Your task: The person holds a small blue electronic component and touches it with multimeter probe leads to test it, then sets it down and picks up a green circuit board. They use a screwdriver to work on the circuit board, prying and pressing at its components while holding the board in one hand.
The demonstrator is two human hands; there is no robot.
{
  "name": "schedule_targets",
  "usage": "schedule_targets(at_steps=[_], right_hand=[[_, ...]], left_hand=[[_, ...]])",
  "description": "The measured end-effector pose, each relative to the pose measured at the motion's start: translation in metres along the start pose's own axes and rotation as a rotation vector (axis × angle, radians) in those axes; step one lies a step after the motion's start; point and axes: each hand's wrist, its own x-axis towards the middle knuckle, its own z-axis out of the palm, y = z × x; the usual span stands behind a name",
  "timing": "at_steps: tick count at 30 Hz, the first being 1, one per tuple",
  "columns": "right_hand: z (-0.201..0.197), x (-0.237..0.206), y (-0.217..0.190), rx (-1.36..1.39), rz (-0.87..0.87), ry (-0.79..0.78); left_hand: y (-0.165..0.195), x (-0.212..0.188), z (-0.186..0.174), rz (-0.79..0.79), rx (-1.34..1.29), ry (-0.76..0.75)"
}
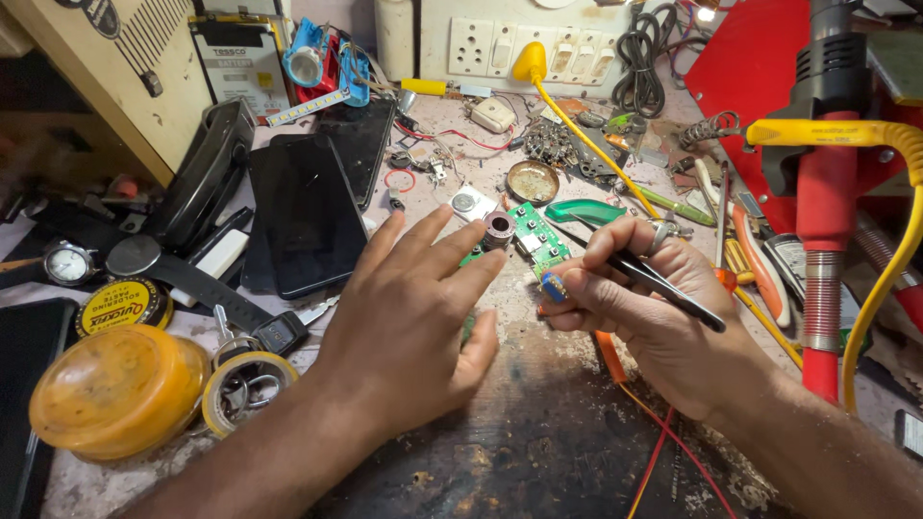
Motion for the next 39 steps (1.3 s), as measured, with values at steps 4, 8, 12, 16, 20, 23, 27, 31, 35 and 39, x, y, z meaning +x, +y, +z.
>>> schedule_targets(at_steps=[4, 8, 12, 16, 20, 23, 27, 31, 35, 39], right_hand=[[-0.001, 0.0, 0.002, -0.006, 0.04, 0.0], [-0.001, -0.001, 0.004, -0.003, 0.039, -0.079], [0.001, -0.003, 0.002, -0.015, 0.091, -0.081], [0.003, -0.006, -0.007, -0.599, -0.2, -0.023], [-0.004, -0.009, -0.028, -0.945, -0.407, 0.166], [-0.01, -0.006, -0.039, -0.979, -0.353, 0.183], [-0.015, 0.0, -0.039, -1.448, 0.026, 0.24], [-0.02, 0.004, -0.03, -1.621, -0.332, -0.022], [-0.027, 0.011, -0.022, -1.714, -0.653, -0.097], [-0.025, 0.006, -0.023, -1.775, -0.652, 0.018]], left_hand=[[0.011, 0.001, -0.008, -0.041, -0.216, 0.028], [0.02, 0.002, -0.015, -0.153, -0.581, -0.089], [0.023, 0.005, -0.013, -0.21, -0.736, -0.014], [0.023, 0.004, -0.011, -0.346, -0.731, -0.117], [0.021, 0.003, -0.009, -0.297, -0.631, -0.152], [0.021, 0.001, -0.009, -0.215, -0.499, -0.193], [0.021, 0.001, -0.008, -0.309, -0.628, -0.177], [0.022, 0.003, -0.009, -0.436, -0.843, -0.175], [0.024, 0.003, -0.006, -0.548, -0.945, -0.155], [0.025, 0.002, -0.003, -0.545, -0.994, -0.117]])
